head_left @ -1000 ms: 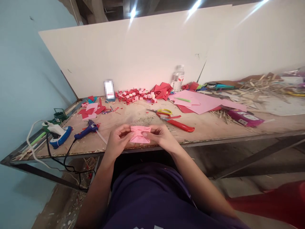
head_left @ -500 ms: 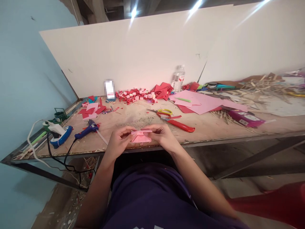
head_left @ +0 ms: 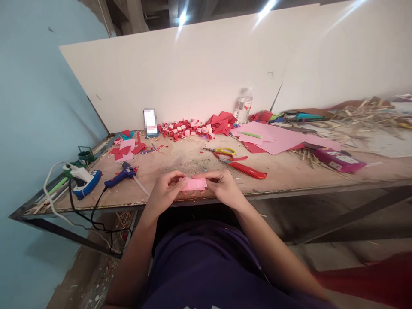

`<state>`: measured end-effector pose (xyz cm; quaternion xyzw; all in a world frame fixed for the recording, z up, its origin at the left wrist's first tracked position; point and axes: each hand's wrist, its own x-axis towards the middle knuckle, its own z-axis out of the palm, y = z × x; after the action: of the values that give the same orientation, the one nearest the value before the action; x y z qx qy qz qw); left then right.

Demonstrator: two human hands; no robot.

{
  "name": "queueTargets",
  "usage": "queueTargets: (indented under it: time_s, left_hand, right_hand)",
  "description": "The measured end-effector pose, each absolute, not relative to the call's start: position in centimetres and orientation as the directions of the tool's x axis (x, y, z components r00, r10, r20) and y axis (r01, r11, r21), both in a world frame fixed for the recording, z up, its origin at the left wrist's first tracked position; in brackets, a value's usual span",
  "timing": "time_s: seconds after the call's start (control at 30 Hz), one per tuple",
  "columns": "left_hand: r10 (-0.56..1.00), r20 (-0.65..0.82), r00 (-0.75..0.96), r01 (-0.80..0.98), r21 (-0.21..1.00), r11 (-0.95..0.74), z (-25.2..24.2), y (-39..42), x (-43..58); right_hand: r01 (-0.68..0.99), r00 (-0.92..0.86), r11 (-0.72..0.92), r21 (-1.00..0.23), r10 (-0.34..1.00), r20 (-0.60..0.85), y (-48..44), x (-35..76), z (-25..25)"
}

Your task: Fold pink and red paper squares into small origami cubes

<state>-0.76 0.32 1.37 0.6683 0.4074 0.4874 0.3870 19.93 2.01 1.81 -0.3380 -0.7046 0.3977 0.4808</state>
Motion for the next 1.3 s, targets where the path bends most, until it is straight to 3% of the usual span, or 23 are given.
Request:
queueTargets:
  time_s: [0.2, 0.53, 0.83, 1.3]
  left_hand:
    - [0.912, 0.368, 0.181, 0.173, 0.901, -0.398, 1.5, 0.3, -0.7]
    - [0.871, 0.432, 0.233, 0.270, 0.831, -0.485, 1.2, 0.5, -0.7]
    - [0.877, 0.434, 0.208, 0.287, 0.830, -0.479, 1.1, 0.5, -0.7]
    - [0.891, 0.422, 0.170, 0.350, 0.819, -0.455, 1.3, 0.4, -0.7]
  right_hand:
    - [-0.009, -0.289, 0.378, -0.926, 0.885, 0.364, 1.8, 20.3, 2.2]
    - [0.102, -0.362, 0.282, -0.954, 0.904, 0.228, 1.3, 19.3, 2.6]
    - [0.248, -0.377, 0.465, -0.850, 0.854, 0.358, 1.6, 19.6, 2.4]
    - [0.271, -0.335, 0.468, -0.841, 0.865, 0.373, 1.5, 19.5, 2.4]
